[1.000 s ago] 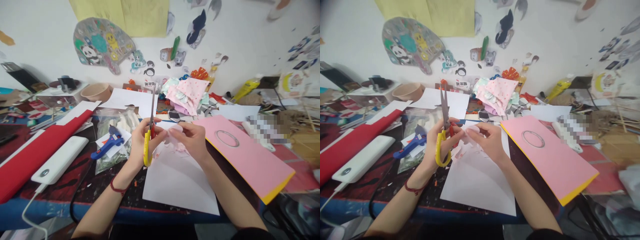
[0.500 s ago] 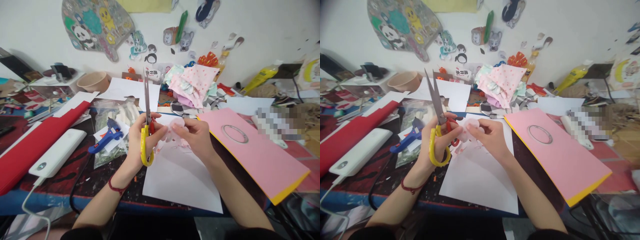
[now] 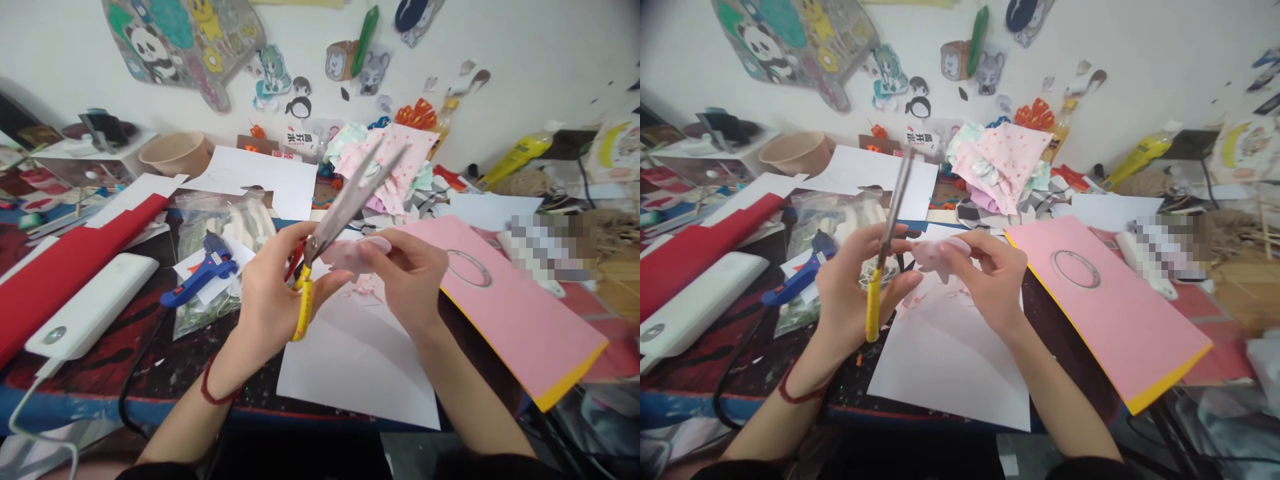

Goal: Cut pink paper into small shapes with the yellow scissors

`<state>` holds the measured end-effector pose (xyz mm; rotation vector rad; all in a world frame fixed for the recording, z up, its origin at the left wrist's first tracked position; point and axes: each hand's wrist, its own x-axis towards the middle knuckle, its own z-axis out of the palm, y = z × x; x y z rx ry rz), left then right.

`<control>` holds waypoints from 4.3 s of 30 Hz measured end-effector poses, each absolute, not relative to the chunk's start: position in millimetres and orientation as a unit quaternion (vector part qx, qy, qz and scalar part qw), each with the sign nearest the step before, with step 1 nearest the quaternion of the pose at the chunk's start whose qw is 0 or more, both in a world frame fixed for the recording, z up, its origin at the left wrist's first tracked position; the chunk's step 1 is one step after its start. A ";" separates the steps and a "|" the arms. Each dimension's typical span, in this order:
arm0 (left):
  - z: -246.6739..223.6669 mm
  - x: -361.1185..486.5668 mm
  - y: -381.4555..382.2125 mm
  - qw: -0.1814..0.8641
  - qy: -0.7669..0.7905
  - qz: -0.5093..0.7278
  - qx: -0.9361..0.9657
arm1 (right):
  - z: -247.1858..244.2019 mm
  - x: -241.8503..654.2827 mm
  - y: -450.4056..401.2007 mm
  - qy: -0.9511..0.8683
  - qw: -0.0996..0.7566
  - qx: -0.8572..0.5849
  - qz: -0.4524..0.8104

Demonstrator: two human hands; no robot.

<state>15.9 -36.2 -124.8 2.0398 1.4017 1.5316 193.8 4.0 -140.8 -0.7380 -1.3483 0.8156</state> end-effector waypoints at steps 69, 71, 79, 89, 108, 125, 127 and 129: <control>-123.0 18.5 -42.1 0.010 0.437 0.404 0.804 | -133.5 211.1 11.0 -0.659 0.658 -0.245 0.270; -121.9 18.5 -42.2 0.011 0.435 0.402 0.805 | -133.1 212.0 11.9 -0.662 0.659 -0.233 0.271; -120.7 16.8 -42.2 -0.002 0.440 0.389 0.810 | -133.9 221.7 15.5 -0.681 0.638 -0.250 0.260; -121.4 14.2 -42.5 0.003 0.449 0.365 0.815 | -132.3 230.5 22.3 -0.727 0.619 -0.209 0.212; -122.5 12.8 -38.2 0.164 0.544 0.454 0.686 | -125.8 238.2 18.4 -0.720 0.537 -0.296 0.326; -119.3 29.6 -34.0 0.404 0.484 0.543 0.555 | -129.2 213.8 5.5 -0.645 0.513 -0.344 0.451; -122.3 26.6 -34.8 0.361 0.483 0.542 0.586 | -129.9 212.0 5.5 -0.634 0.540 -0.342 0.435; -126.3 23.1 -35.6 0.303 0.483 0.528 0.629 | -130.0 211.8 5.7 -0.624 0.572 -0.341 0.409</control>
